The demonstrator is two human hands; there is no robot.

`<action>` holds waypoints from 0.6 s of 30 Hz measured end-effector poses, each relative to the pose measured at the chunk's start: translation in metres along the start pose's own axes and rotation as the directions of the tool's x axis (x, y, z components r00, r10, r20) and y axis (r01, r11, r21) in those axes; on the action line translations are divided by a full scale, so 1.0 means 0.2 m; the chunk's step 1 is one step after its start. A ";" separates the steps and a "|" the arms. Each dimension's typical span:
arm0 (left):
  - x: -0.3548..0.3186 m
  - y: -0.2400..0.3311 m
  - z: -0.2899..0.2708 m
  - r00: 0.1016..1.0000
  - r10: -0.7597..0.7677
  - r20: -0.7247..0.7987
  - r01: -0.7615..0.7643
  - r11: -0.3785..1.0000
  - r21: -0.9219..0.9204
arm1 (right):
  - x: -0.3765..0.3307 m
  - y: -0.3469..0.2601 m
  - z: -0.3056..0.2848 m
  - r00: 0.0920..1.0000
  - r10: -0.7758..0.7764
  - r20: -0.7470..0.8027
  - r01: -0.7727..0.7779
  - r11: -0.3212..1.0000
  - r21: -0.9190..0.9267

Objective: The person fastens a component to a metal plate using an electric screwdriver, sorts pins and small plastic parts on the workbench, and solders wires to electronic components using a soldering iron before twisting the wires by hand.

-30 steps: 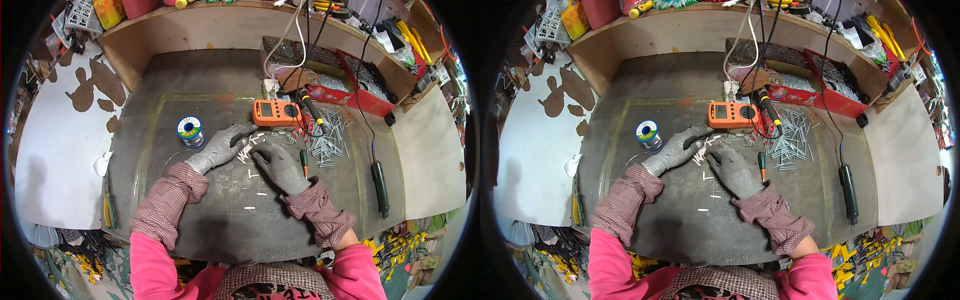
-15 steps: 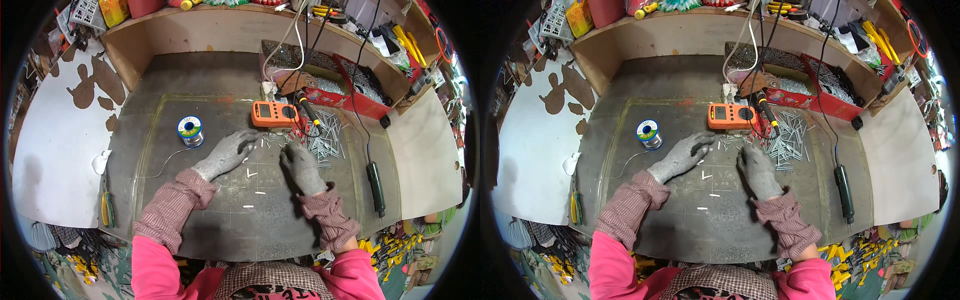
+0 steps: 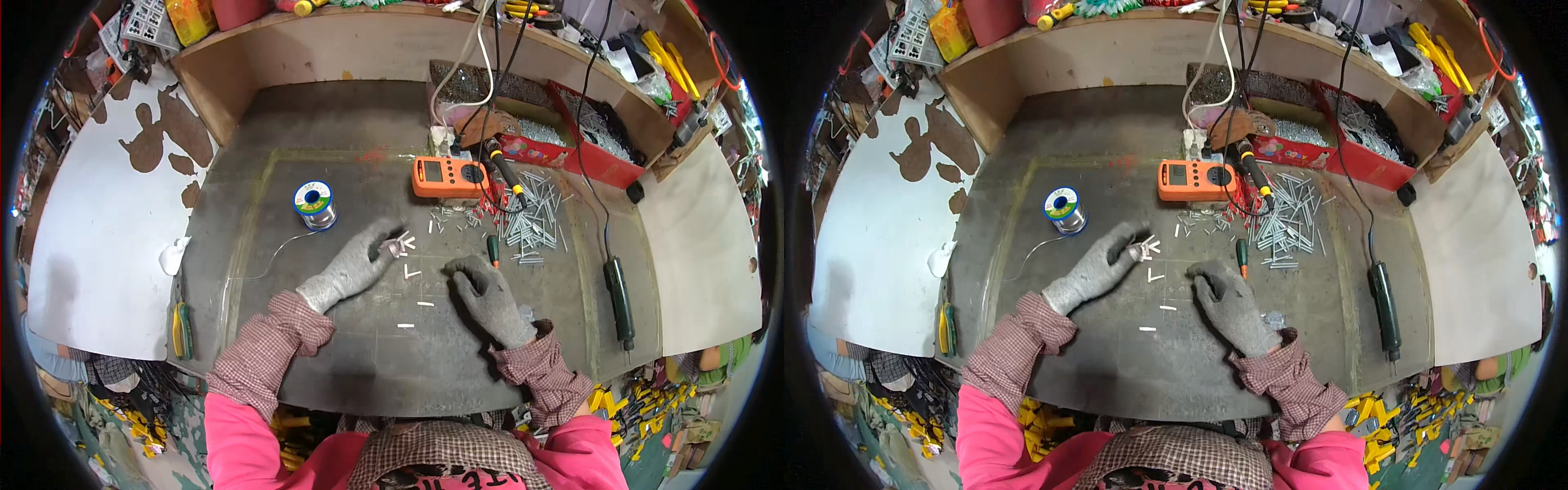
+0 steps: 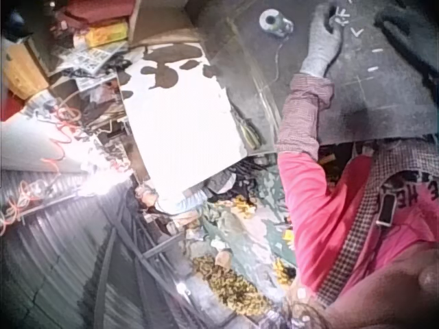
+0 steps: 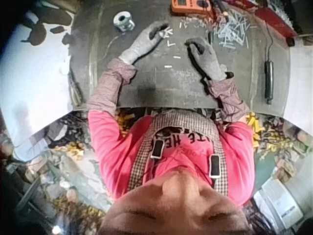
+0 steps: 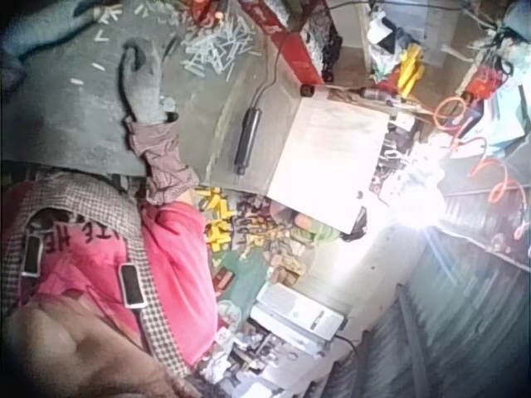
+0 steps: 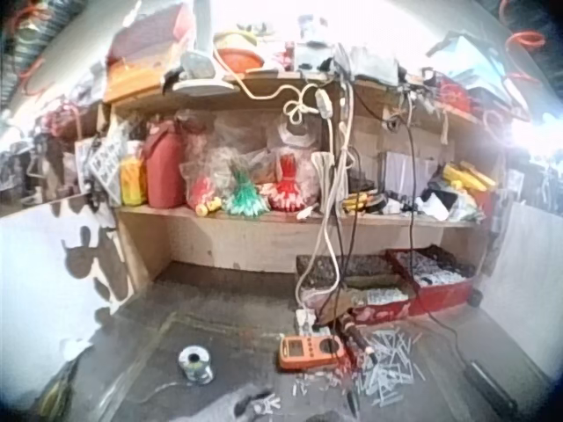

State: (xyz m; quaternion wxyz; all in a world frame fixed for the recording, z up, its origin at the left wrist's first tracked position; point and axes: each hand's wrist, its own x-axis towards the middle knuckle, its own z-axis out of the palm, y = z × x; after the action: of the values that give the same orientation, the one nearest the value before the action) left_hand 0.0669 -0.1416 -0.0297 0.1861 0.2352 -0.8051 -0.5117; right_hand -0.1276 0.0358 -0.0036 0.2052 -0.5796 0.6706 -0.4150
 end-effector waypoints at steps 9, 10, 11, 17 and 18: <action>0.23 0.10 0.09 0.964 0.218 0.154 -0.267 0.751 0.604 | 0.14 0.09 0.10 0.999 -0.018 -0.033 0.011 0.982 -0.189; 0.22 0.10 0.08 0.964 0.217 0.151 -0.264 0.751 0.605 | 0.13 0.09 0.11 0.999 -0.023 -0.038 0.016 0.984 -0.177; 0.20 0.10 0.07 0.965 0.204 0.166 -0.263 0.758 0.597 | 0.12 0.09 0.09 0.999 -0.021 -0.042 0.013 0.984 -0.180; 0.06 0.06 -0.10 0.988 0.120 -0.099 -0.087 0.953 0.289 | 0.20 0.03 0.05 0.988 -0.126 0.090 0.130 0.990 -0.045; 0.05 0.03 -0.12 0.983 0.140 -0.114 -0.092 0.931 0.353 | 0.25 -0.02 0.05 0.976 -0.199 0.087 0.209 0.970 -0.127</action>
State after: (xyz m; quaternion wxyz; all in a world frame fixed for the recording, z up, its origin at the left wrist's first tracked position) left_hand 0.0704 -0.1634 -0.0131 0.2269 0.2508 -0.8803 -0.3327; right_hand -0.1296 -0.0147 0.0039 0.1462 -0.6730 0.6259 -0.3660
